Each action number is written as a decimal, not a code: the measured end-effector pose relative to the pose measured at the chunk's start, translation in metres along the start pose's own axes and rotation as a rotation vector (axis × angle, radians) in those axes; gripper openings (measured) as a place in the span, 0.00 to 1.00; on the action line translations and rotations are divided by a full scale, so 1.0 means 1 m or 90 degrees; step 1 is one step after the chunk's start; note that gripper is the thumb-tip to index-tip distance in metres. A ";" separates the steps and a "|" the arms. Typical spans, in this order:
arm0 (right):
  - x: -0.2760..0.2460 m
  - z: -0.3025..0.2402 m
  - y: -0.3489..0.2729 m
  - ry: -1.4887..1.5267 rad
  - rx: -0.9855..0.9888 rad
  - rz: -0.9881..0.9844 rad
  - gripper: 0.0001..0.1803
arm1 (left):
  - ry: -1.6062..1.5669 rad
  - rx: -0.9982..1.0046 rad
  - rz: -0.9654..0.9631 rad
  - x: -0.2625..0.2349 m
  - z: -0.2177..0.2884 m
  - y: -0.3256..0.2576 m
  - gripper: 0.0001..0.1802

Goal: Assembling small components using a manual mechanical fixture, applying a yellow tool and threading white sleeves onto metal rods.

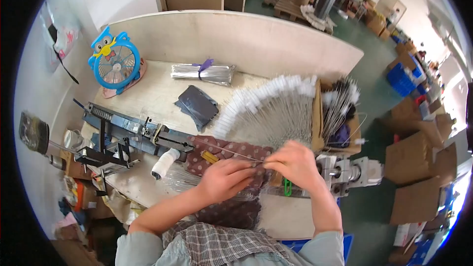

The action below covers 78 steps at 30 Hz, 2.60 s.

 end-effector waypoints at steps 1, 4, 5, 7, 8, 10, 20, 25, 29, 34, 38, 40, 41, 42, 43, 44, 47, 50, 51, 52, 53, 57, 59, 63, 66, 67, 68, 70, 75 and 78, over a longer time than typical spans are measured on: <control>0.006 -0.013 0.013 0.015 -0.061 0.012 0.08 | -0.026 -0.032 0.007 -0.015 0.005 -0.018 0.13; 0.045 -0.039 0.050 0.091 -0.178 0.048 0.07 | 0.000 -0.185 0.004 -0.045 0.010 -0.055 0.10; 0.060 -0.045 0.060 0.079 -0.177 0.056 0.06 | -0.033 -0.278 0.041 -0.051 0.004 -0.068 0.09; 0.083 -0.055 0.074 0.070 -0.186 0.062 0.06 | -0.059 -0.374 0.087 -0.061 -0.005 -0.090 0.08; 0.092 -0.058 0.078 0.053 -0.177 0.077 0.05 | -0.201 -0.509 0.145 -0.064 -0.010 -0.100 0.07; 0.103 -0.065 0.083 0.031 -0.171 0.089 0.05 | -0.352 -0.639 0.208 -0.070 -0.016 -0.111 0.08; 0.107 -0.079 0.089 -0.039 -0.115 0.034 0.05 | -0.425 -0.692 0.065 -0.050 -0.042 -0.072 0.22; 0.095 -0.075 0.091 -0.030 -0.150 0.015 0.06 | -0.097 -0.723 -0.055 -0.052 -0.059 -0.077 0.25; 0.072 -0.036 0.109 -0.012 -0.122 -0.054 0.06 | -0.285 -0.693 0.045 -0.033 -0.066 -0.096 0.21; 0.088 0.029 0.119 -0.216 -0.076 -0.243 0.06 | -0.809 -0.689 0.347 -0.009 -0.034 -0.077 0.10; 0.120 0.046 0.125 -0.365 -0.145 -0.399 0.07 | -0.565 -0.658 0.209 -0.006 -0.039 -0.076 0.08; 0.125 0.050 0.128 -0.416 -0.166 -0.402 0.07 | -0.458 -0.667 0.144 -0.016 -0.048 -0.079 0.11; 0.122 0.055 0.129 -0.421 -0.168 -0.378 0.07 | -0.369 -0.648 0.092 -0.018 -0.050 -0.080 0.10; 0.119 0.058 0.131 -0.426 -0.171 -0.354 0.07 | -0.281 -0.628 0.041 -0.021 -0.053 -0.083 0.10; 0.119 0.061 0.131 -0.428 -0.174 -0.358 0.07 | -0.284 -0.630 0.046 -0.023 -0.055 -0.086 0.10; 0.119 0.064 0.133 -0.424 -0.157 -0.345 0.06 | -0.325 -0.621 0.029 -0.025 -0.057 -0.089 0.09; 0.121 0.072 0.130 -0.420 -0.123 -0.314 0.06 | -0.200 -0.537 -0.027 -0.051 -0.051 -0.090 0.10; 0.125 0.070 0.129 -0.429 -0.101 -0.298 0.06 | -0.091 -0.474 0.004 -0.068 -0.056 -0.110 0.11; 0.128 0.067 0.128 -0.437 -0.098 -0.304 0.06 | -0.149 -0.493 0.072 -0.071 -0.056 -0.124 0.12; 0.129 0.065 0.128 -0.442 -0.102 -0.309 0.06 | -0.154 -0.495 0.078 -0.072 -0.057 -0.134 0.12; 0.130 0.064 0.128 -0.434 -0.091 -0.307 0.06 | -0.176 -0.510 0.130 -0.074 -0.059 -0.145 0.11; 0.129 0.063 0.130 -0.405 -0.073 -0.282 0.06 | -0.167 -0.542 0.261 -0.079 -0.058 -0.166 0.09; 0.127 0.053 0.134 -0.398 -0.074 -0.301 0.06 | -0.175 -0.566 0.292 -0.080 -0.058 -0.179 0.09; 0.129 0.029 0.145 -0.352 -0.071 -0.296 0.07 | -0.164 -0.583 0.334 -0.082 -0.059 -0.196 0.07; 0.150 0.043 0.149 -0.381 -0.037 -0.294 0.08 | -0.173 -0.604 0.351 -0.080 -0.065 -0.201 0.08; 0.154 0.040 0.149 -0.374 -0.054 -0.295 0.08 | -0.160 -0.611 0.363 -0.080 -0.067 -0.207 0.08; 0.152 0.042 0.147 -0.368 -0.032 -0.313 0.10 | -0.269 -0.669 0.433 -0.079 -0.071 -0.215 0.08; 0.143 0.030 0.148 -0.323 -0.011 -0.362 0.13 | -0.394 -0.749 0.524 -0.085 -0.075 -0.236 0.09; 0.068 -0.022 0.124 -0.192 -0.143 -0.109 0.07 | -0.540 -0.839 0.607 -0.110 -0.090 -0.234 0.14; 0.057 -0.089 0.085 -0.179 -0.348 -0.079 0.06 | -0.660 -0.831 0.673 -0.128 -0.083 -0.246 0.14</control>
Point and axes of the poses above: each hand's wrist, its own y-axis towards the middle knuckle, its own x-axis out of the palm, z = x × y, the point moved 2 cm from there along y, towards the middle knuckle
